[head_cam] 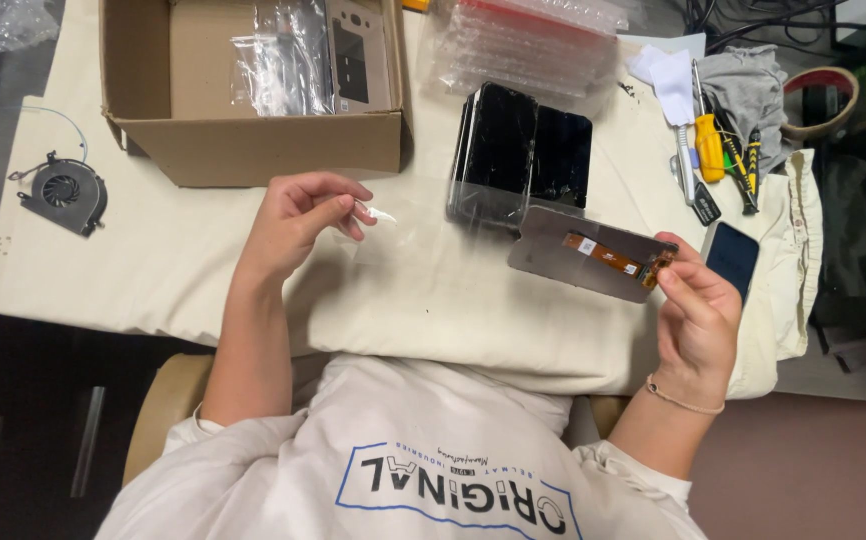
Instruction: Unpacking and inspecting various mobile phone screens and internal components from a box and plastic bags on a repair bench.
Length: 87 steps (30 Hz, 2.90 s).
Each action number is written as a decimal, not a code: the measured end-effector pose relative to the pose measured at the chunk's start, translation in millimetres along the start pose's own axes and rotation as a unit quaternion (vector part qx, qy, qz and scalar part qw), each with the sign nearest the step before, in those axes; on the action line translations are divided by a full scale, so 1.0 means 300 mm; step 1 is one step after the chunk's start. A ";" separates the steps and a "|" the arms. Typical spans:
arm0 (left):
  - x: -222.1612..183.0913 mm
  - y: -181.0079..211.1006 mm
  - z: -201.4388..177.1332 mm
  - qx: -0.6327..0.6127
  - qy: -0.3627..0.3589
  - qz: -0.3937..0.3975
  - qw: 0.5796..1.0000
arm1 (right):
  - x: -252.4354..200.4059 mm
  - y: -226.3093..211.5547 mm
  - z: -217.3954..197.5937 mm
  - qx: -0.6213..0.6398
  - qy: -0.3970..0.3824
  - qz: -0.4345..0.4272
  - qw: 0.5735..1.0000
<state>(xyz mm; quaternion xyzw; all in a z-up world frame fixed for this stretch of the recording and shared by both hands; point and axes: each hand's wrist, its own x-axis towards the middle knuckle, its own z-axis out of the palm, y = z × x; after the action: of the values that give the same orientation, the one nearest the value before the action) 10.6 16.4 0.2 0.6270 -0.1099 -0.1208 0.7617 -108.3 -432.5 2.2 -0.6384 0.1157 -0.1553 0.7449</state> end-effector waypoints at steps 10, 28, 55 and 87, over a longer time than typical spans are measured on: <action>-0.013 -0.016 0.026 0.011 0.011 -0.047 0.999 | -0.011 -0.042 -0.016 -0.033 0.041 0.005 0.999; -0.123 0.023 0.117 0.450 -0.047 -0.259 0.853 | -0.018 -0.007 -0.049 0.015 0.066 0.030 0.997; -0.374 0.272 -0.029 0.485 0.147 0.200 0.838 | -0.166 0.274 0.154 -0.535 0.020 0.110 0.837; 0.655 0.155 0.134 0.446 0.004 0.344 0.826 | 0.731 -0.079 0.204 -0.179 -0.017 -0.284 0.942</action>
<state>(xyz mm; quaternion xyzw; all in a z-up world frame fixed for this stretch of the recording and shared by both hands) 185.9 -75.5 56.6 0.8206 -0.3574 0.2132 0.3916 115.1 -462.9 41.0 -0.7702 -0.0575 -0.3264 0.5449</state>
